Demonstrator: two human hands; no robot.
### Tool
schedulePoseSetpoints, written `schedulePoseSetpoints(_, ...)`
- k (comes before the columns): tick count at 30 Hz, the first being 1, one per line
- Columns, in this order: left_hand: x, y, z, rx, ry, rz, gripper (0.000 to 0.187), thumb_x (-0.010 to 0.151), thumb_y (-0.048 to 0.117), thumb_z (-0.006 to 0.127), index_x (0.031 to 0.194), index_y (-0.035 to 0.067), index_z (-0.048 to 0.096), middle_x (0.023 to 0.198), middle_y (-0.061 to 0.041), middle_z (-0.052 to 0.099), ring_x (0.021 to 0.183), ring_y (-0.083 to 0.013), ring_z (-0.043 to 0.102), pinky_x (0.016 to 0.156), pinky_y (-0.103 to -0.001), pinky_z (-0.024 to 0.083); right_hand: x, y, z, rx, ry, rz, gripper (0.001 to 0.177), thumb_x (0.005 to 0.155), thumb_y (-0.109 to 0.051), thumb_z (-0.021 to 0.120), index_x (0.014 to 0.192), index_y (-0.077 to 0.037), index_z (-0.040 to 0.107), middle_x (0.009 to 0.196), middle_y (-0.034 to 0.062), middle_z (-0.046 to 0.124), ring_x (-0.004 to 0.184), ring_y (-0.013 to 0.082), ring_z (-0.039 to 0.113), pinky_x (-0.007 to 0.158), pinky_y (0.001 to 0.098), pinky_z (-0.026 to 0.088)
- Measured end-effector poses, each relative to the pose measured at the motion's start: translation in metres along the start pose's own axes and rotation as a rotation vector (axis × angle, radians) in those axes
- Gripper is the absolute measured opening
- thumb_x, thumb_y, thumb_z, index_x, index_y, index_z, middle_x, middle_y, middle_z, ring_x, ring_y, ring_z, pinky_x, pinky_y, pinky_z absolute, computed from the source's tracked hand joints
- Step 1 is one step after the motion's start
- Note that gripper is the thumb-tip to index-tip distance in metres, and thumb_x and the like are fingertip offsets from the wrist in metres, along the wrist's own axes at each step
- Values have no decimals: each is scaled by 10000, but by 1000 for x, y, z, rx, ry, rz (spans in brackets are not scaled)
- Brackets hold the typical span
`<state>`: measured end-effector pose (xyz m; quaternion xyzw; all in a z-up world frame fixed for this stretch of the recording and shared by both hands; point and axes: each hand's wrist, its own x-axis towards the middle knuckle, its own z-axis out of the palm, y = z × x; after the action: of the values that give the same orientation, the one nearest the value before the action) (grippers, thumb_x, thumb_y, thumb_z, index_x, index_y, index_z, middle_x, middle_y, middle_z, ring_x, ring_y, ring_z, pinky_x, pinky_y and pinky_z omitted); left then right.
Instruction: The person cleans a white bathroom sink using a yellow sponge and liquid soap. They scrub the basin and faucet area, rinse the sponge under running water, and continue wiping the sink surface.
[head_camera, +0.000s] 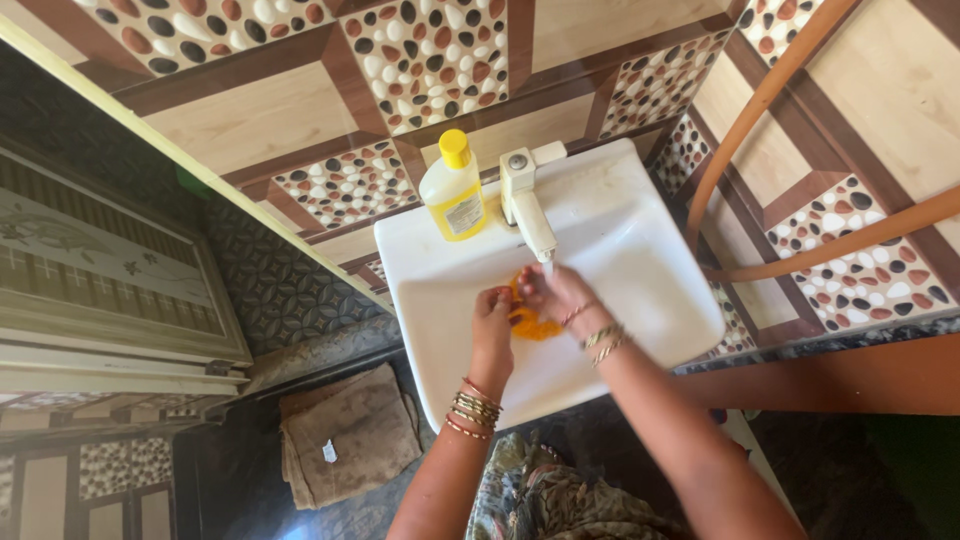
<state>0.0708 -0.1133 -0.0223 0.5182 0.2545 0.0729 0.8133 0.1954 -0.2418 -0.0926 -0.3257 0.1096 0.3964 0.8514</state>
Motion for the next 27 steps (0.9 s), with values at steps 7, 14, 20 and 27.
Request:
schedulePoseSetpoints(7,14,-15,23,-141,-290,-207,245,1039,188,497,1071,-29,607,938,-145,705,828,-234,723,801,-369,616,8,-125,-5,-767,123,-358,142,939,-111,674,990,13,721,924,135,733,818,193,702,735,300,585)
schedulePoseSetpoints(14,34,-18,79,151,-321,-189,404,1070,325,607,899,-41,617,729,-98,656,607,-184,636,579,-325,508,-116,-193,-22,-1920,704,-232,428,1050,-256,453,910,-48,800,874,120,796,822,219,752,845,394,571)
schedulePoseSetpoints(20,24,-14,59,295,-357,-40,334,1038,297,609,900,-3,661,756,-100,690,635,-169,649,618,-327,529,-144,-135,-18,-1419,478,-105,320,1010,-271,567,975,1,732,903,150,758,811,247,748,805,408,618)
schedulePoseSetpoints(27,-2,11,-24,839,-167,365,218,990,194,600,1057,68,766,1008,-123,769,941,-265,714,826,-361,543,-77,-22,29,-194,-41,-20,277,952,-122,519,1043,96,664,1039,259,723,998,367,738,957,472,603)
